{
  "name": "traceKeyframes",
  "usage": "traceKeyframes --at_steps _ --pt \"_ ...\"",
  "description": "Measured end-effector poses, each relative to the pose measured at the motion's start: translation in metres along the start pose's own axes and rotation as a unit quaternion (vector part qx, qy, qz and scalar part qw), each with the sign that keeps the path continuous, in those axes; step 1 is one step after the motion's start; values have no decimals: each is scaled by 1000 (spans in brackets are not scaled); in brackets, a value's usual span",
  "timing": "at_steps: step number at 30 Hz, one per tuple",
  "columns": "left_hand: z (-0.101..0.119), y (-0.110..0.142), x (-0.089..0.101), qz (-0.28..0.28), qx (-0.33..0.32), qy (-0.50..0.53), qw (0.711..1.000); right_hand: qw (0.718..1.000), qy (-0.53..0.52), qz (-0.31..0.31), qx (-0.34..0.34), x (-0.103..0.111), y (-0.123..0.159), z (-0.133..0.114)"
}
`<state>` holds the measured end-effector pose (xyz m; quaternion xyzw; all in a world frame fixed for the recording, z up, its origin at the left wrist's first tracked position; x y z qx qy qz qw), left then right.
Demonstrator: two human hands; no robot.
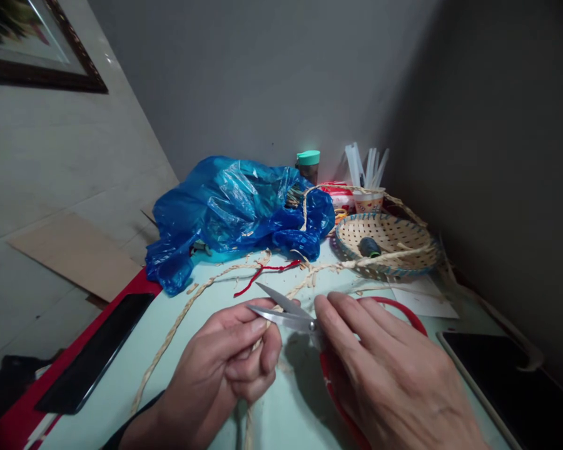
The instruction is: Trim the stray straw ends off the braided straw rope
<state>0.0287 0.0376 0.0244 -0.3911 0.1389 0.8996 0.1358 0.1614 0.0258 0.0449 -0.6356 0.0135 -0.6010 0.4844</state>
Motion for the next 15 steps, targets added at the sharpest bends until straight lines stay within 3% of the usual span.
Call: traceKeyframes --at_steps 15 --pt "-1 0 2 31 2 -64 998 998 43 47 -2 8 -7 0"
Point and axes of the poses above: each hand's wrist, its own y-axis away from the middle knuckle, its own x-axis out of the back of the hand, z = x × y, the point moved 7 cm from there along -y, towards the middle knuckle, and after that the axes turned 4 degrees about z, right-handed, at the moved point
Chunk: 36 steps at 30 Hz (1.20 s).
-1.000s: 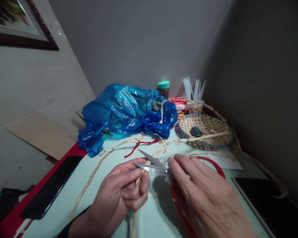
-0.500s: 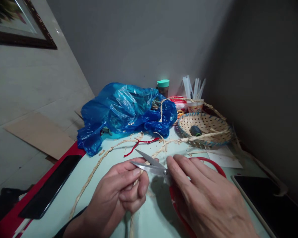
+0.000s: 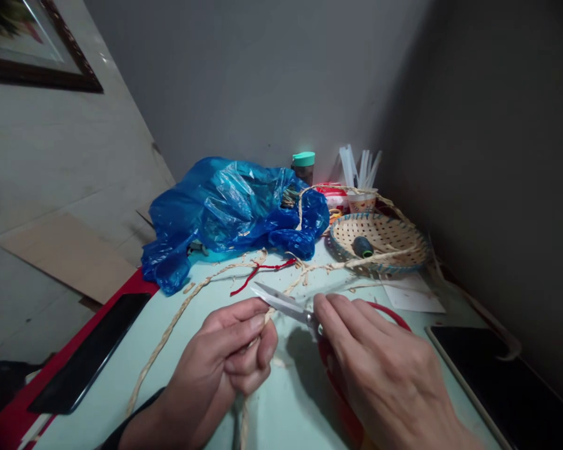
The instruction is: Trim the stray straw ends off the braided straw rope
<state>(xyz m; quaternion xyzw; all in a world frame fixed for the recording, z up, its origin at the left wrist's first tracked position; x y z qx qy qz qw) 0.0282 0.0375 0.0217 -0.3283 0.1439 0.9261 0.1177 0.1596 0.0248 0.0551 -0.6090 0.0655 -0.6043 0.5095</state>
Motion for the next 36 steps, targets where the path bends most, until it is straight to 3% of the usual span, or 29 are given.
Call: traceKeyframes --at_steps 7,10,14,17,21,23,25,28,31,33,36 --pt "1 -5 10 41 -1 -6 999 997 -71 -19 -40 -7 -6 1" --pt "1 -5 16 59 -6 -49 997 975 -180 -30 -128 -9 -4 11" --pt "-4 -4 18 62 6 -110 992 876 -329 -50 -348 -13 0 34" --pt "-4 -5 16 68 -5 -178 982 782 -425 -68 -451 -21 4 39" --pt "-11 -4 12 49 19 -234 971 663 -524 -148 -513 -41 18 31" --pt "-15 -3 8 25 33 -230 972 629 -557 -164 -518 -46 23 26" --pt "-18 -2 3 -12 38 -215 976 611 -582 -158 -513 -46 23 23" --pt "-18 -1 -2 -39 41 -193 980 628 -592 -153 -481 -42 17 19" --pt "-14 -3 3 5 34 -194 980 685 -571 -153 -427 -36 9 17" --pt "-9 -5 8 46 16 -192 980 753 -515 -120 -392 -29 5 22" --pt "0 -6 14 81 -25 -169 982 878 -362 -64 -308 -14 0 28"
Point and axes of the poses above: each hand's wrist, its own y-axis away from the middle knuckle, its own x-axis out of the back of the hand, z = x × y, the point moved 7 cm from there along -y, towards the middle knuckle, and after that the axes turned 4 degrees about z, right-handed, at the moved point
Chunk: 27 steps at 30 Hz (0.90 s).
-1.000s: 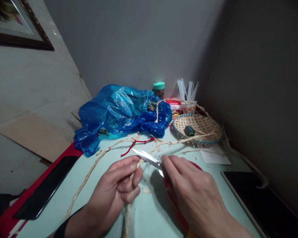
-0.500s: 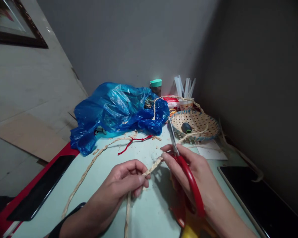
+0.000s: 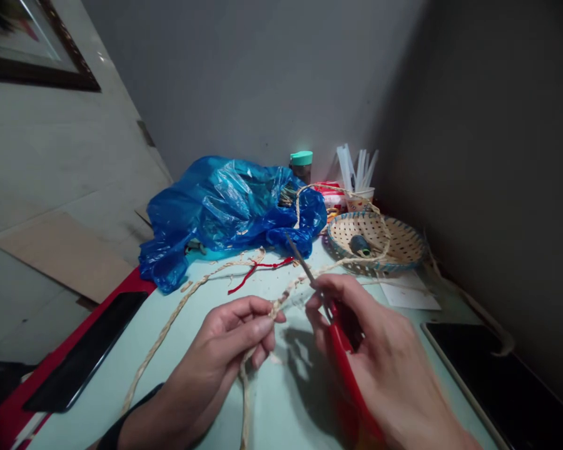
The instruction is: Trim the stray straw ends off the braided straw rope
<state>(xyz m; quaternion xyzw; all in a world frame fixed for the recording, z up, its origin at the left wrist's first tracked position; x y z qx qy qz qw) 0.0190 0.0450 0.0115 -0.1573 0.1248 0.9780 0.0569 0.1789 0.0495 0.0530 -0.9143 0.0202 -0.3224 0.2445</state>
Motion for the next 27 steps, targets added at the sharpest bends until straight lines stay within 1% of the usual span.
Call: traceKeyframes --at_steps 2,4,7,10,13,18,23,27 --pt "3 -1 4 15 -20 19 999 989 115 30 88 4 2 -7" --pt "6 0 7 23 -34 36 999 967 197 53 155 4 6 -13" --pt "10 2 8 28 -48 40 998 937 266 47 220 -4 8 -16" --pt "15 4 7 34 -64 9 997 920 294 27 259 -12 9 -17" --pt "17 5 6 41 -71 -28 996 914 304 20 267 -15 10 -18" --pt "18 5 1 29 -76 -76 994 905 319 25 281 -14 13 -24" --pt "19 8 0 32 -99 -98 990 905 321 28 279 -12 13 -30" --pt "16 7 2 39 -95 -107 989 903 325 44 277 -10 12 -35"
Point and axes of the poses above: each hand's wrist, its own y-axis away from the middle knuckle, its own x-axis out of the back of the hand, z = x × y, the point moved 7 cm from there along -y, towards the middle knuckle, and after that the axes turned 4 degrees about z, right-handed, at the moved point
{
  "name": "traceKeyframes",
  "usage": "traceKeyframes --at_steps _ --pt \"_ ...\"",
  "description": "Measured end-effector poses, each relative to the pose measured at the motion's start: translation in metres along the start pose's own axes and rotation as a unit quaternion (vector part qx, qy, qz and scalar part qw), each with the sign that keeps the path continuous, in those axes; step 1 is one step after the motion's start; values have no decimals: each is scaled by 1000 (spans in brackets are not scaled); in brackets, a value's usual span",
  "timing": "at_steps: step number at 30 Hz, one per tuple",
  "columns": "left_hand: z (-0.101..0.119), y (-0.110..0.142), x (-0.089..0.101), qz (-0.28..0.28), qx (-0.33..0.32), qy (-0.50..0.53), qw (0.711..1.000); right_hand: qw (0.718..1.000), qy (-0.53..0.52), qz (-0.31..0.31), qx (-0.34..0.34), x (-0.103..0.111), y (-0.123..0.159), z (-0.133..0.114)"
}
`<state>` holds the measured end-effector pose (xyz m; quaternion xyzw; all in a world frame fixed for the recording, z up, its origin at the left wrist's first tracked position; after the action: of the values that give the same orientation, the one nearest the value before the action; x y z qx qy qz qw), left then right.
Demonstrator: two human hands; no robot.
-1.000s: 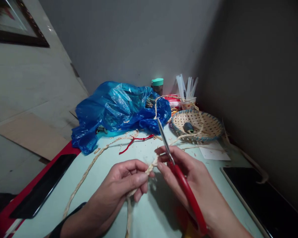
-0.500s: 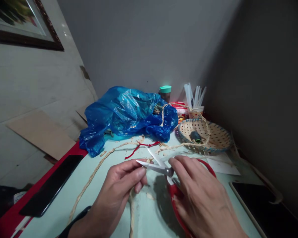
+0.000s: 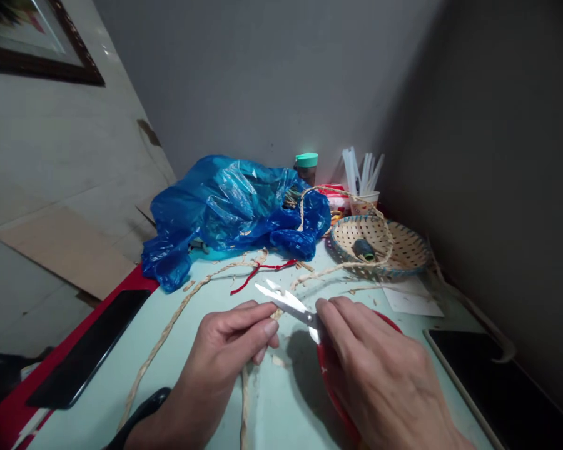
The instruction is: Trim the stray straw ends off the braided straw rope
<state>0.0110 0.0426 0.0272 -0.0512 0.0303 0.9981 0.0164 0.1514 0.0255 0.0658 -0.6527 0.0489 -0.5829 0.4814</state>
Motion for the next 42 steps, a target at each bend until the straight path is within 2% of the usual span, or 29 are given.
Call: traceKeyframes --at_steps 6,9,12,15,20,23,25,26,28,31,34,37,42 --pt "-1 -2 1 5 -10 -13 1000 999 -25 -23 -18 -7 3 7" --pt "-3 0 2 19 1 -22 1000 992 -75 -57 -88 -15 7 22" --pt "-4 3 6 47 8 -59 997 970 -143 -78 -179 -19 10 35" --pt "1 3 9 69 -24 -118 990 950 -207 -82 -220 -19 11 37" --pt "12 3 13 100 -134 -238 957 935 -263 -83 -223 -20 14 33" --pt "14 1 12 93 -176 -272 941 940 -273 -54 -197 -19 14 30" --pt "13 -1 12 83 -180 -286 937 949 -259 -33 -176 -16 13 27" --pt "10 -3 13 78 -165 -286 941 954 -248 -28 -168 -15 13 26" --pt "0 -8 17 67 -90 -247 963 961 -226 -21 -157 -13 12 22" --pt "-20 -11 15 21 62 -69 995 973 -183 -6 -140 -8 12 17" --pt "-27 -9 5 -34 153 127 979 987 -118 -5 -112 -6 12 13" --pt "-22 -9 1 -64 147 195 968 996 -46 -1 -74 -7 11 10" --pt "-15 -6 -4 -104 111 160 975 998 16 0 -53 -8 10 14"
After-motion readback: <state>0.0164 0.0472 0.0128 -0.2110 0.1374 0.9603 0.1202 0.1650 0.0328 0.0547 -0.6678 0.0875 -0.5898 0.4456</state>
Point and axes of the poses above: each hand's wrist, its own y-axis away from the middle knuckle, its own x-axis out of the back of the hand, z = x × y, the point moved 7 cm from there along -y, towards the middle knuckle, and after that the axes turned 4 degrees about z, right-handed, at the moved point
